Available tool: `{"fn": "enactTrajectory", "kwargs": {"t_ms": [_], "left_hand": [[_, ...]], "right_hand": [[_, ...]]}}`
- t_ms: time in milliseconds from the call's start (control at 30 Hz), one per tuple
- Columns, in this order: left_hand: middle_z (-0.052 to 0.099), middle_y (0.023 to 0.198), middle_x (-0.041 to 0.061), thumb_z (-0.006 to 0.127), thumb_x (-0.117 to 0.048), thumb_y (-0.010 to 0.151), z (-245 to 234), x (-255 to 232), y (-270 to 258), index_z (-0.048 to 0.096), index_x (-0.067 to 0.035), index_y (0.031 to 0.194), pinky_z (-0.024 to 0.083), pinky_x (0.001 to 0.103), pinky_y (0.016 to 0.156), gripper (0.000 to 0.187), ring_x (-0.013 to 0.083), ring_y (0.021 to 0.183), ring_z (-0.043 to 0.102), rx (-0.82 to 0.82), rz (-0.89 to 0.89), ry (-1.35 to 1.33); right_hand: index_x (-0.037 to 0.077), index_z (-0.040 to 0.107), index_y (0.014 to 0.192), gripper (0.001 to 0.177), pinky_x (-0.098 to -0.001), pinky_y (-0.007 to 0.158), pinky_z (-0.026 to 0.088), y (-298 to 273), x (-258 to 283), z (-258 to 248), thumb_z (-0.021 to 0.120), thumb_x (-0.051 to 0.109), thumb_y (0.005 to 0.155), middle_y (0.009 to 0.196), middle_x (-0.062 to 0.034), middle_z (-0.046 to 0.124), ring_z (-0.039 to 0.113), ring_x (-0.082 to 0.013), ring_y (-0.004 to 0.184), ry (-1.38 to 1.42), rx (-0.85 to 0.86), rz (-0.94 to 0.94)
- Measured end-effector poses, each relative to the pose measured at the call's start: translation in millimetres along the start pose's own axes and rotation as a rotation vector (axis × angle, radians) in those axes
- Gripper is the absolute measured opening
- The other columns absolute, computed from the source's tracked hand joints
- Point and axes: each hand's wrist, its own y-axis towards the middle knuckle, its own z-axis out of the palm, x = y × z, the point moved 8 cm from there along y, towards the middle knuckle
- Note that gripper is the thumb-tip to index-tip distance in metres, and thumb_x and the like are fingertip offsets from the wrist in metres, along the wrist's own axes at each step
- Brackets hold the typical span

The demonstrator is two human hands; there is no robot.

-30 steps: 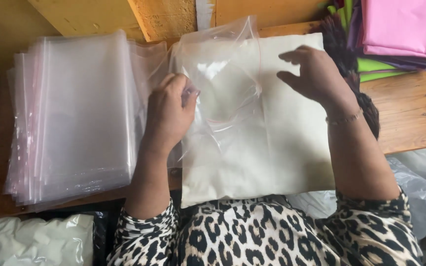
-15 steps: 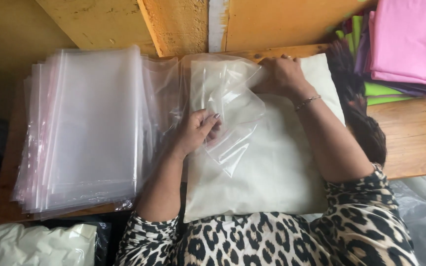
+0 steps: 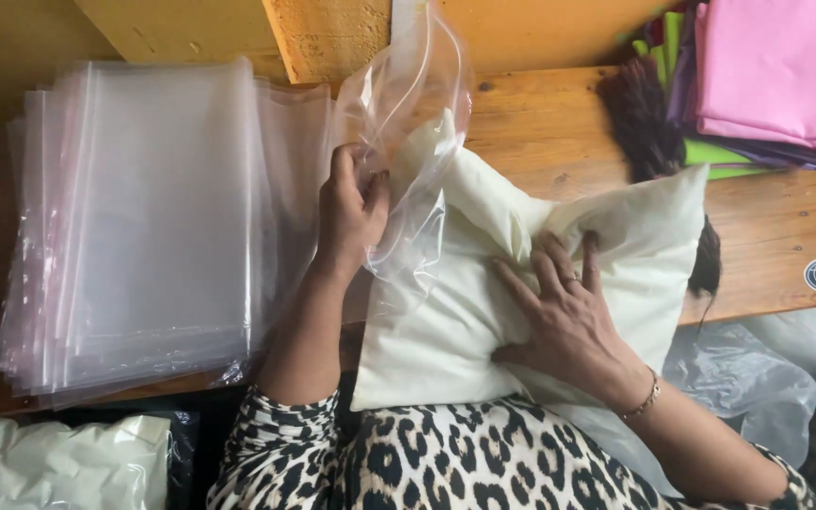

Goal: The person is preparing a pillow for sale by brushing it, carefully inserting it into a clear plastic bag, and then sealing the bag's adhesive strip.

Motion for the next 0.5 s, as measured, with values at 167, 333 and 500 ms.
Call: {"fn": "enactTrajectory", "kwargs": {"t_ms": [167, 333, 500], "left_hand": [[0.071, 0.109, 0.023, 0.067, -0.016, 0.099, -8, -62, -4, 0.049, -0.003, 0.127, 0.065, 0.045, 0.067, 0.036, 0.0373, 0.088, 0.074, -0.006, 0.206, 0.046], [0.052, 0.144, 0.032, 0.073, -0.003, 0.093, -31, -110, -10, 0.033, -0.001, 0.149, 0.053, 0.06, 0.104, 0.069, 0.052, 0.13, 0.055, 0.009, 0.212, 0.12], [0.053, 0.15, 0.023, 0.092, -0.018, 0.086, -24, -121, -10, 0.016, -0.006, 0.155, 0.064, 0.04, 0.072, 0.103, 0.0268, 0.092, 0.07, 0.2, 0.211, 0.181]], "right_hand": [[0.019, 0.07, 0.106, 0.06, -0.0704, 0.118, 0.018, -5, -25, 31, 0.082, 0.053, 0.059, 0.105, -0.0077, 0.054, 0.054, -0.0309, 0.116, 0.027, -0.247, -0.114], [0.023, 0.072, 0.1, 0.047, -0.0581, 0.116, 0.026, -15, -79, -21, 0.087, 0.042, 0.06, 0.094, -0.0016, 0.06, 0.06, -0.0223, 0.096, 0.135, -0.469, -0.15], [-0.013, 0.069, 0.117, 0.029, -0.0539, 0.107, 0.04, -77, -150, -100, 0.074, -0.003, 0.09, 0.109, -0.0243, 0.056, 0.052, -0.0429, 0.109, 0.344, -0.73, 0.118]]}}
